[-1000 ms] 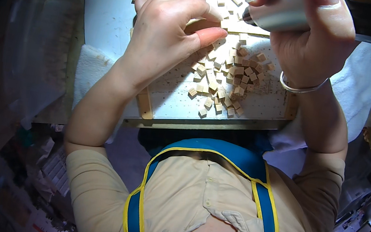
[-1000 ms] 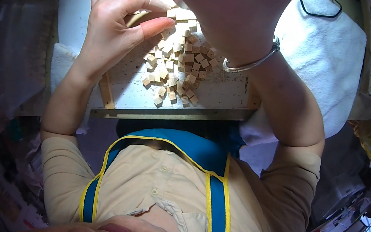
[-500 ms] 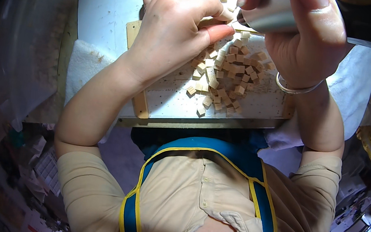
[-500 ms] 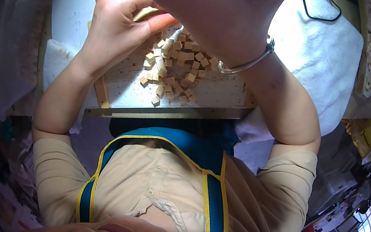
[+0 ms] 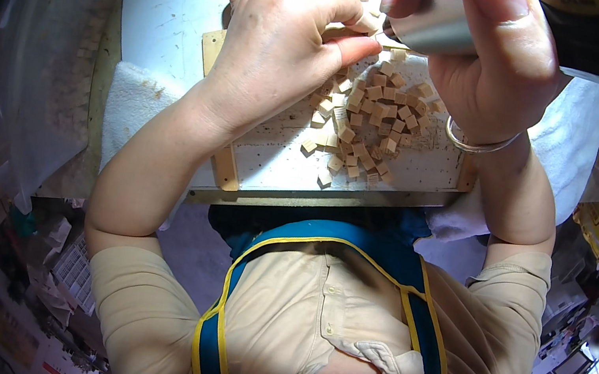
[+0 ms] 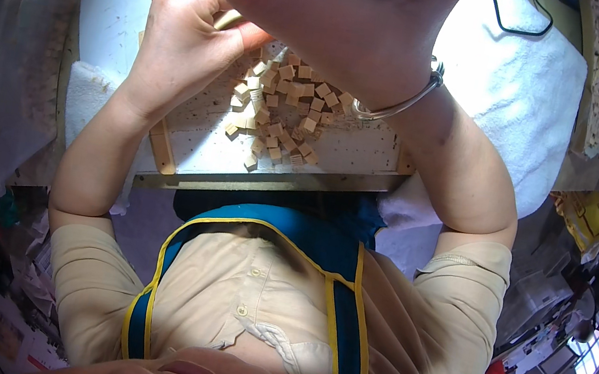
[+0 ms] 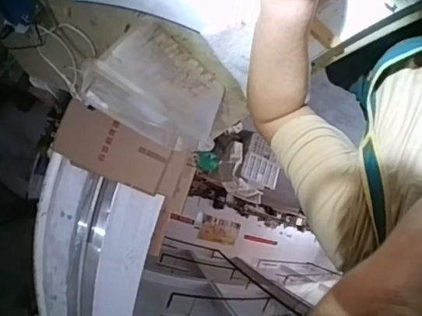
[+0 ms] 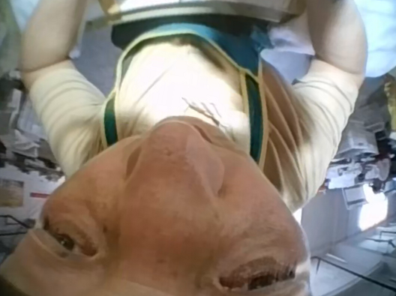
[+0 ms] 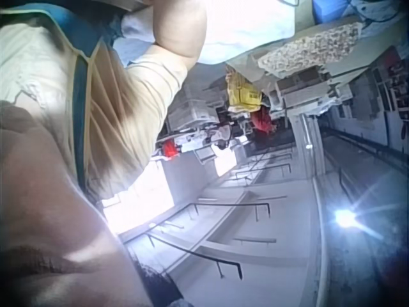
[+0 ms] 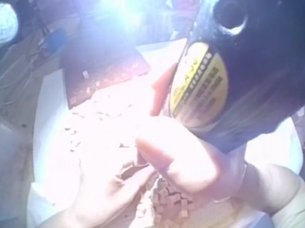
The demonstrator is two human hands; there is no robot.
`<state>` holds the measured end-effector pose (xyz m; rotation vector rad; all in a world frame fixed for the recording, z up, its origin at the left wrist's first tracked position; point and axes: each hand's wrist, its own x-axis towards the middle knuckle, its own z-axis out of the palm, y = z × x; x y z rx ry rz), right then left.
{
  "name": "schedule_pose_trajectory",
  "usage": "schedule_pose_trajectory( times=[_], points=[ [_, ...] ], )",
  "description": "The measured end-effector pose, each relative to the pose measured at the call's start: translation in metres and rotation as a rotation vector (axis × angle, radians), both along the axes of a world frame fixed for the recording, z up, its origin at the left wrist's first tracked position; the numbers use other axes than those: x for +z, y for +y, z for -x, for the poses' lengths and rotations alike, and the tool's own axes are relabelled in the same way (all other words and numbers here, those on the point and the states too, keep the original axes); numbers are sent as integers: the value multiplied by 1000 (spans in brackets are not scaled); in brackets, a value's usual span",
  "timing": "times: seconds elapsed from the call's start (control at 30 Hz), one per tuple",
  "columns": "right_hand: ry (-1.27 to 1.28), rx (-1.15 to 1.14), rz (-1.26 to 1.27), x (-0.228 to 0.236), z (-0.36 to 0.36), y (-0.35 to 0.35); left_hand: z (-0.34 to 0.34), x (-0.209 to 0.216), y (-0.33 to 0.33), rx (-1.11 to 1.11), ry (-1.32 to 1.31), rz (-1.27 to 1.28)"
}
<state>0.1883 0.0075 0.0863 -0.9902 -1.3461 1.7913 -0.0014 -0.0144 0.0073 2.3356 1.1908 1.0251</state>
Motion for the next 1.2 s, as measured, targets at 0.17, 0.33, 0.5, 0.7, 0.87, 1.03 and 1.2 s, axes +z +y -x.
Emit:
schedule_pose_trajectory(
  times=[0.17,0.33,0.5,0.7,0.87,1.03,1.2],
  points=[
    [193,-22,-22,-19,2,-4,-1,4,1,13,32,55],
    [108,-20,-320,-38,-2,3,3,4,-3,21,-13,144],
    [28,-116,-410,-40,7,-1,2,-7,-2,6,-52,72],
    [25,-170,-466,-44,11,1,1,-14,-4,94,-1,83],
    [61,-194,-473,-47,11,4,0,-12,-4,101,9,76],
    [328,-203,-483,-50,6,8,0,-13,-3,87,-1,67],
    [651,-341,-773,-44,-7,33,6,4,-7,-69,-5,41]
  ],
)
